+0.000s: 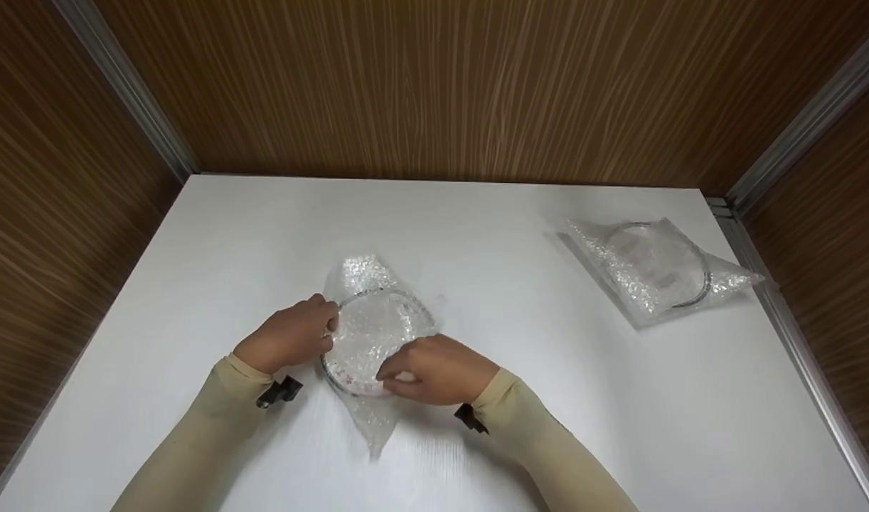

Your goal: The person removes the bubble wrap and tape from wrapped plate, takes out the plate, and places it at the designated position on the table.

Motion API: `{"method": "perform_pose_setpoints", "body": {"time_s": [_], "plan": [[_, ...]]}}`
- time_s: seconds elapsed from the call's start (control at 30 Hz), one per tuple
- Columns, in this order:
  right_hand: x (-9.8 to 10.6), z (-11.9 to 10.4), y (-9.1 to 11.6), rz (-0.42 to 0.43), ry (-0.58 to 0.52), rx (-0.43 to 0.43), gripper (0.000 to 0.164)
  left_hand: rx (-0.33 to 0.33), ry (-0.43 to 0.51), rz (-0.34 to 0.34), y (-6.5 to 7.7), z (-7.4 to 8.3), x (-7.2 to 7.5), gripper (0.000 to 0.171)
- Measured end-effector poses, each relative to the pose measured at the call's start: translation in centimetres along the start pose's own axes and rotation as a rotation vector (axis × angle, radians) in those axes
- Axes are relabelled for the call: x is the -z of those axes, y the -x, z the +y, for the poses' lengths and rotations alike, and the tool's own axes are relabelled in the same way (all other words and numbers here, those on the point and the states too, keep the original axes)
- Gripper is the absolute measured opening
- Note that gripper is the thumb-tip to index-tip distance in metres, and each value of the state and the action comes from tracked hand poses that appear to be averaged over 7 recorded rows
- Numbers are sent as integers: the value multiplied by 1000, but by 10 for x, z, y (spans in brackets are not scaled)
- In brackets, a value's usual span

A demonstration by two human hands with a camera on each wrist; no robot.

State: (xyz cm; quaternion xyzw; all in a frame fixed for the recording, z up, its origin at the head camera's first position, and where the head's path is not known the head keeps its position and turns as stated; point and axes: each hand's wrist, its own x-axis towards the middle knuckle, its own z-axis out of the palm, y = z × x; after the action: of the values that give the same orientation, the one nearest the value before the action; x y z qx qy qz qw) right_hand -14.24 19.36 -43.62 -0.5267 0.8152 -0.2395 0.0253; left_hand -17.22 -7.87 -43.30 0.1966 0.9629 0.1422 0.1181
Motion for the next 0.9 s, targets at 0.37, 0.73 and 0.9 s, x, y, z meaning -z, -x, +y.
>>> {"method": "perform_pose_setpoints", "body": {"time_s": [0.37,0.73,0.9], "plan": [[8,14,8,101,248,-227,29,-54,-111,108,5,11,0,16],[4,19,12,58,232,-263,26,-345,-110,330,9,43,-1,14],[5,21,10,40,225,-273,26,-399,-170,285,1,63,-12,19]]}}
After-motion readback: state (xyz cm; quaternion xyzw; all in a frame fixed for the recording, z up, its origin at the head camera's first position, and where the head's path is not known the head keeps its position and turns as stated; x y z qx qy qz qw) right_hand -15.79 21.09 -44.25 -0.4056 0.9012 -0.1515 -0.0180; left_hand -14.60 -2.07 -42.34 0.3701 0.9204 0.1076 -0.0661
